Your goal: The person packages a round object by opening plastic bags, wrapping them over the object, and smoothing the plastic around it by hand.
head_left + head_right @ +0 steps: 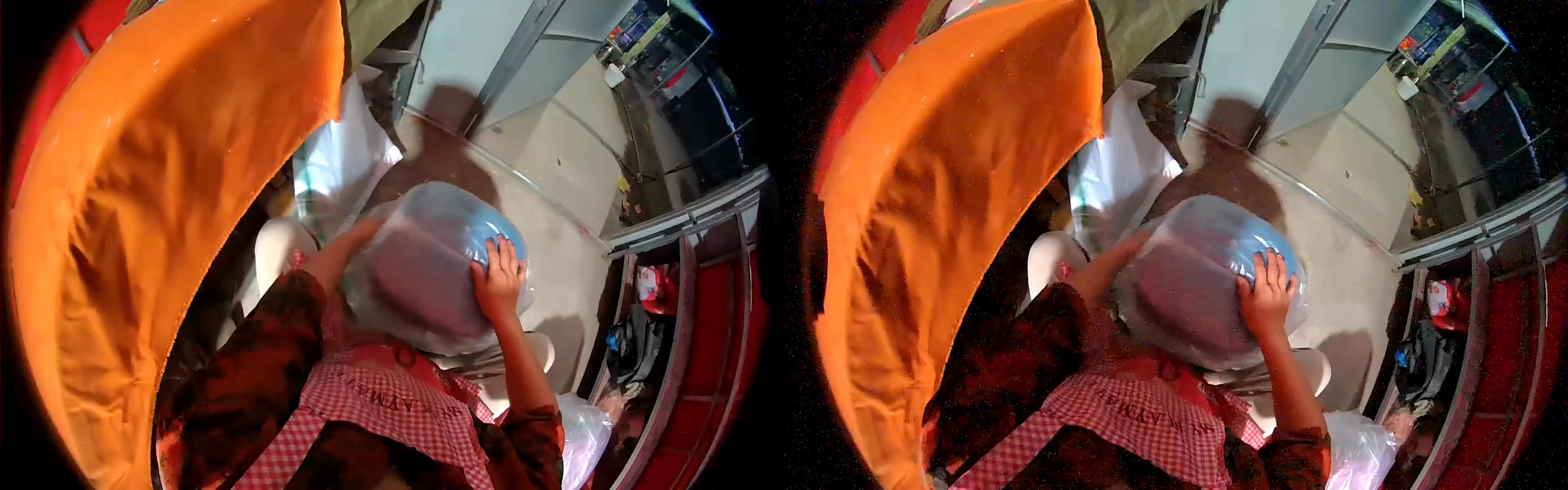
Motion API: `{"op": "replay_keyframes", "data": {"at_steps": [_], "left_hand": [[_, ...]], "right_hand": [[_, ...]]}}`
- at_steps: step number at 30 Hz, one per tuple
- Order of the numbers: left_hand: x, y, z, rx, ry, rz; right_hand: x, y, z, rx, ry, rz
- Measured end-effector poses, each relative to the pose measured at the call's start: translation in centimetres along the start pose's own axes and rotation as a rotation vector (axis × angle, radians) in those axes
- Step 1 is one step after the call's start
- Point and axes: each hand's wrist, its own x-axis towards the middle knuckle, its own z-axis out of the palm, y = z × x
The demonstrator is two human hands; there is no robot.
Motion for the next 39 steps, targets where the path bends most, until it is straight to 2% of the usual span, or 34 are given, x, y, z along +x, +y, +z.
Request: {"op": "replay_keyframes", "data": {"at_steps": [2, 3, 4, 5, 6, 8, 11, 12, 17, 19, 20, 21, 24, 25, 26, 28, 30, 31, 32, 33, 34, 35, 36, 38, 39], "left_hand": [[0.7, 1.2, -2.5, -0.089, 0.454, -0.141], [1.3, 2.4, -4.5, -0.125, 0.613, -0.071], [0.0, 4.9, -7.1, -0.278, 0.632, 0.015], [-0.1, 6.5, -8.8, -0.049, 0.786, 0.082], [-0.5, 8.6, -10.0, -0.046, 0.82, 0.084], [0.3, 10.8, -11.4, 0.226, 0.9, 0.165], [2.9, 12.2, -14.5, 0.383, 0.497, 0.168], [4.1, 11.0, -14.3, 0.41, 0.604, 0.288], [1.4, 11.5, -15.0, 0.805, 0.376, 0.43], [0.5, 8.9, -14.8, 1.248, -0.054, 0.347], [6.5, -3.6, -10.6, 1.612, -0.343, 0.345], [5.0, -3.1, -10.4, 1.548, -0.289, 0.308], [-0.3, 5.7, -11.0, 1.41, -0.137, 0.256], [-2.7, 5.2, -10.6, 1.356, -0.133, 0.216], [-1.0, 5.1, -11.2, 0.95, -0.084, 0.052], [-1.6, 9.4, -12.5, 0.539, 0.288, 0.128], [-1.0, 12.1, -13.9, 0.264, 0.417, 0.172], [1.9, 11.0, -14.1, 0.294, 0.513, 0.29], [0.6, 14.4, -15.4, 0.311, 0.339, 0.097], [2.3, 14.2, -15.6, 0.406, 0.382, 0.159], [3.7, 14.4, -16.4, 0.474, 0.301, 0.197], [5.2, 14.0, -16.8, 0.356, 0.191, 0.113], [4.1, 15.0, -16.9, 0.273, 0.171, 0.043], [7.1, 11.9, -16.5, 0.542, 0.36, 0.342], [6.1, 12.8, -16.8, 0.596, 0.276, 0.315]], "right_hand": [[-0.4, 0.0, -0.2, 0.031, 0.006, -0.025], [-0.3, 0.1, -0.1, -0.001, 0.019, -0.035], [0.0, 0.1, -0.1, -0.001, 0.019, -0.031], [0.1, 0.1, 0.0, 0.0, 0.019, -0.023], [-0.2, 0.1, 0.0, -0.002, 0.015, -0.012], [-0.4, 0.1, 0.0, -0.002, 0.021, -0.019], [-0.6, 0.6, 0.5, 0.004, 0.044, -0.017], [-0.8, 0.8, 0.6, 0.008, 0.048, -0.018], [-0.6, 0.2, -0.2, 0.014, 0.063, -0.017], [-0.5, -0.3, -0.5, 0.006, 0.028, 0.009], [-0.4, -0.3, -0.7, -0.001, 0.018, 0.011], [-0.5, 0.3, 0.0, -0.002, 0.048, -0.016], [-0.7, 0.6, 0.5, -0.013, 0.011, 0.017], [-0.6, 0.3, 0.0, 0.015, -0.012, 0.029], [-1.2, 0.2, 0.0, 0.014, -0.022, 0.022], [-0.7, 0.4, 0.1, -0.001, 0.005, 0.006], [-1.0, 0.6, 0.4, 0.027, 0.012, 0.011], [-0.9, 0.6, 0.3, 0.037, 0.007, 0.009], [-0.9, 0.7, 0.2, 0.047, 0.009, 0.004], [-0.9, 0.8, 0.3, 0.048, 0.007, 0.004], [-0.7, 0.9, 0.4, 0.051, 0.013, 0.002], [-0.8, 0.8, 0.4, 0.054, 0.017, 0.0], [-0.9, 0.7, 0.3, 0.046, 0.003, 0.006], [-0.8, 0.7, 0.2, 0.027, -0.012, 0.018], [-0.8, 0.8, 0.4, 0.009, 0.003, 0.001]]}}
